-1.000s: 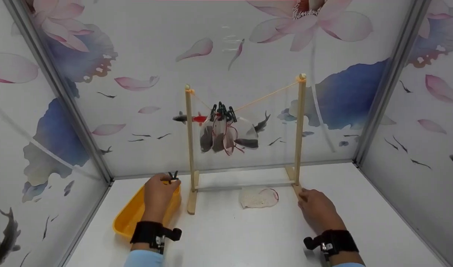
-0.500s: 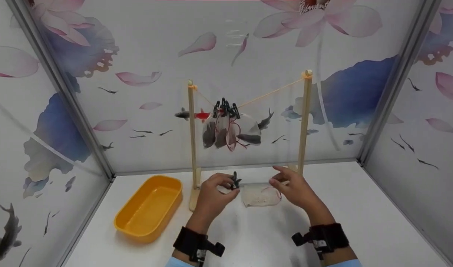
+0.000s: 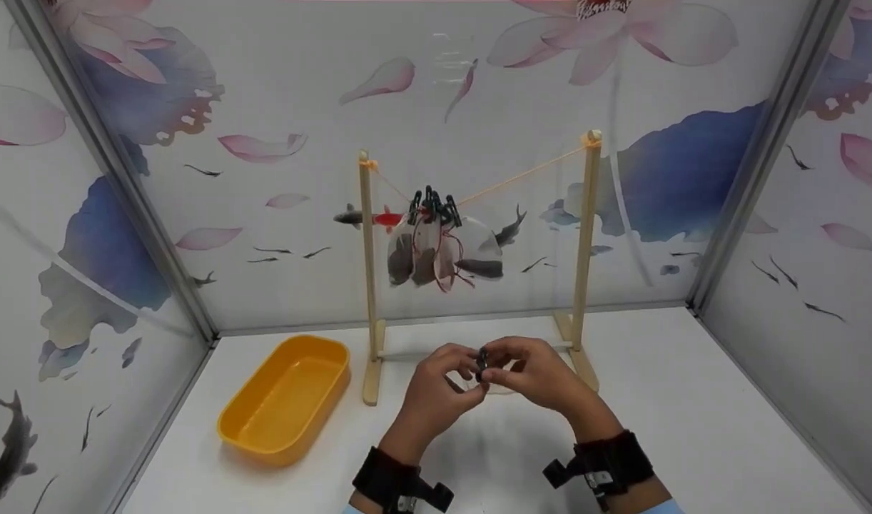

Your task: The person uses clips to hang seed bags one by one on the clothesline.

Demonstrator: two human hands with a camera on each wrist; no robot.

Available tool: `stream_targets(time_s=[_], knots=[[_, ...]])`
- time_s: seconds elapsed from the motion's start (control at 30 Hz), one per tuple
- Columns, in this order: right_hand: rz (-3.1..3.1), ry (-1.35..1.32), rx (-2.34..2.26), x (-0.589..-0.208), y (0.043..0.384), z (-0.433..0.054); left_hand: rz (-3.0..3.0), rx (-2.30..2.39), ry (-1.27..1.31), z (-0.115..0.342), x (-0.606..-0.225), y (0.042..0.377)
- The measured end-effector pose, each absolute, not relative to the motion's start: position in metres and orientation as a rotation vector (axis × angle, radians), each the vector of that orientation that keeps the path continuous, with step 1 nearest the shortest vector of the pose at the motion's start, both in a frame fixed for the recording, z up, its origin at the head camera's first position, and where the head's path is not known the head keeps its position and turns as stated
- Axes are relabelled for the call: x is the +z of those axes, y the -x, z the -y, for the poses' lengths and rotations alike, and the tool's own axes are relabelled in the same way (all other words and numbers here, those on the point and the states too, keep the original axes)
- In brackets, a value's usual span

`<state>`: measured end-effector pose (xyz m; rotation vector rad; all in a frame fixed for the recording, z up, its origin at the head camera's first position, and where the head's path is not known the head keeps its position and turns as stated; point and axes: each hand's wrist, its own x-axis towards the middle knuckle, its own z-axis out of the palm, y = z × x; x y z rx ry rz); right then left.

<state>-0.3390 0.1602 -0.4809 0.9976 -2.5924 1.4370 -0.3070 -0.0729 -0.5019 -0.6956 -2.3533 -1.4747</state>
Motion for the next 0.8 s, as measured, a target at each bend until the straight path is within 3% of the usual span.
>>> stream_targets(time_s=[0.2,0.43,0.8], knots=[[2.578,-1.000,1.373,-0.479,0.338,-0.162,2.376,-1.399,0.696,0.072,-0.502,0.308],[2.488,-0.747,1.443,-0.480,0.344,-0.170,2.800,-1.180,0.447,0.063,-0.528,0.316],[2.369,-0.498,1.546,-0.487,0.351,-0.176,3.176,-0.673,0.535,0.063,-0.568,0.318]])
